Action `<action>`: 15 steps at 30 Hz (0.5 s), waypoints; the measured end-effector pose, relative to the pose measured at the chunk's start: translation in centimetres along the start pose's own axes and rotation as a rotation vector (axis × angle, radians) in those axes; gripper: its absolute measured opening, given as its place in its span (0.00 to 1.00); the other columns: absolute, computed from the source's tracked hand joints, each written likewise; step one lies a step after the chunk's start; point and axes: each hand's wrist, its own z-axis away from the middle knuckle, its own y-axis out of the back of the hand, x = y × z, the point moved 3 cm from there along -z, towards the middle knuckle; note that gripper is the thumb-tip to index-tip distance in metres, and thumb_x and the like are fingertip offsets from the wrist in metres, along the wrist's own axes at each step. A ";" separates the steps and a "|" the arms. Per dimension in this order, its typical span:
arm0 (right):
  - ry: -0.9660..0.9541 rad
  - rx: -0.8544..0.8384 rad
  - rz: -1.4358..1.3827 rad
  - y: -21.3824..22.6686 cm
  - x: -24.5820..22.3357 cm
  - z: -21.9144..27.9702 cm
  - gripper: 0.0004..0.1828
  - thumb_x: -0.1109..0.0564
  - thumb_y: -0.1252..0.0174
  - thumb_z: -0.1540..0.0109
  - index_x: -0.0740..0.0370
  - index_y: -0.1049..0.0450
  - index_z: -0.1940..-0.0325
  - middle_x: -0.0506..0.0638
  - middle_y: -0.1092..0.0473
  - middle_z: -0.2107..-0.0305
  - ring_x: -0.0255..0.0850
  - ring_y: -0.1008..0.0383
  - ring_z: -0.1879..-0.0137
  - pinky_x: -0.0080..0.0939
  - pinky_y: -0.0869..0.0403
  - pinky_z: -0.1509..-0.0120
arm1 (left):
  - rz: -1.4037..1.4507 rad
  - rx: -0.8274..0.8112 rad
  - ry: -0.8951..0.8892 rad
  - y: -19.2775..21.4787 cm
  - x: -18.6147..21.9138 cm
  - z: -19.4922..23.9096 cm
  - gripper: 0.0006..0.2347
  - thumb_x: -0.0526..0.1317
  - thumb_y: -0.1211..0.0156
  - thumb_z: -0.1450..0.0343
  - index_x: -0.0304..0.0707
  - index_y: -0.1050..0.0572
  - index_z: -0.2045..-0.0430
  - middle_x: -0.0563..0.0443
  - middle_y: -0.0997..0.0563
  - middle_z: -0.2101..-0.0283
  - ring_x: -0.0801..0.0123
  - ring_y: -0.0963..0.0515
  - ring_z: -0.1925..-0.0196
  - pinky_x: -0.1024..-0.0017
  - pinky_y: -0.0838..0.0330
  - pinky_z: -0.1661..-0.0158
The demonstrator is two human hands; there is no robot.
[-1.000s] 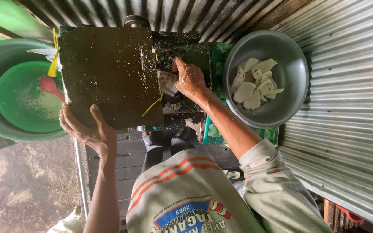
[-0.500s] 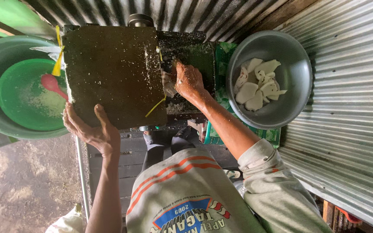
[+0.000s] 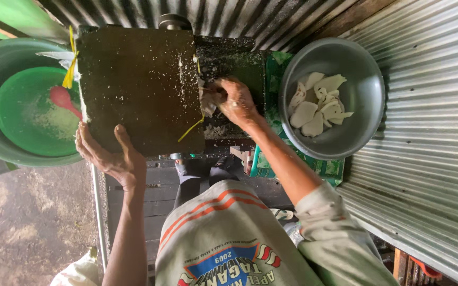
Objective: The person grates white vegetable slices using a manual grater. They pick slices from a metal bowl, press them against the grater, and collect the grated material in a green basin. The person repeats this process for multiple slices.
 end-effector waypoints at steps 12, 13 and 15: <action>-0.015 -0.019 0.062 2.7 -3.5 0.9 0.14 0.65 0.31 0.41 0.57 0.17 0.52 0.56 0.24 0.64 0.49 0.21 0.58 0.46 0.24 0.55 | 0.019 -0.012 0.017 0.2 0.2 0.1 0.30 0.54 0.40 0.18 0.30 0.38 0.29 0.32 0.35 0.31 0.44 0.37 0.25 0.43 0.42 0.26; -0.013 -0.015 0.068 2.6 -3.5 0.8 0.14 0.65 0.32 0.42 0.57 0.17 0.52 0.56 0.23 0.63 0.49 0.21 0.57 0.45 0.24 0.54 | 0.014 -0.010 0.015 0.3 0.3 0.1 0.30 0.54 0.40 0.18 0.30 0.38 0.29 0.32 0.35 0.31 0.44 0.37 0.25 0.43 0.42 0.26; -0.010 -0.008 0.080 2.6 -3.6 0.7 0.15 0.65 0.34 0.42 0.56 0.18 0.53 0.55 0.23 0.61 0.49 0.20 0.55 0.45 0.23 0.53 | 0.010 -0.012 0.016 0.3 0.5 0.0 0.30 0.55 0.40 0.18 0.30 0.38 0.29 0.31 0.35 0.31 0.43 0.37 0.25 0.43 0.43 0.26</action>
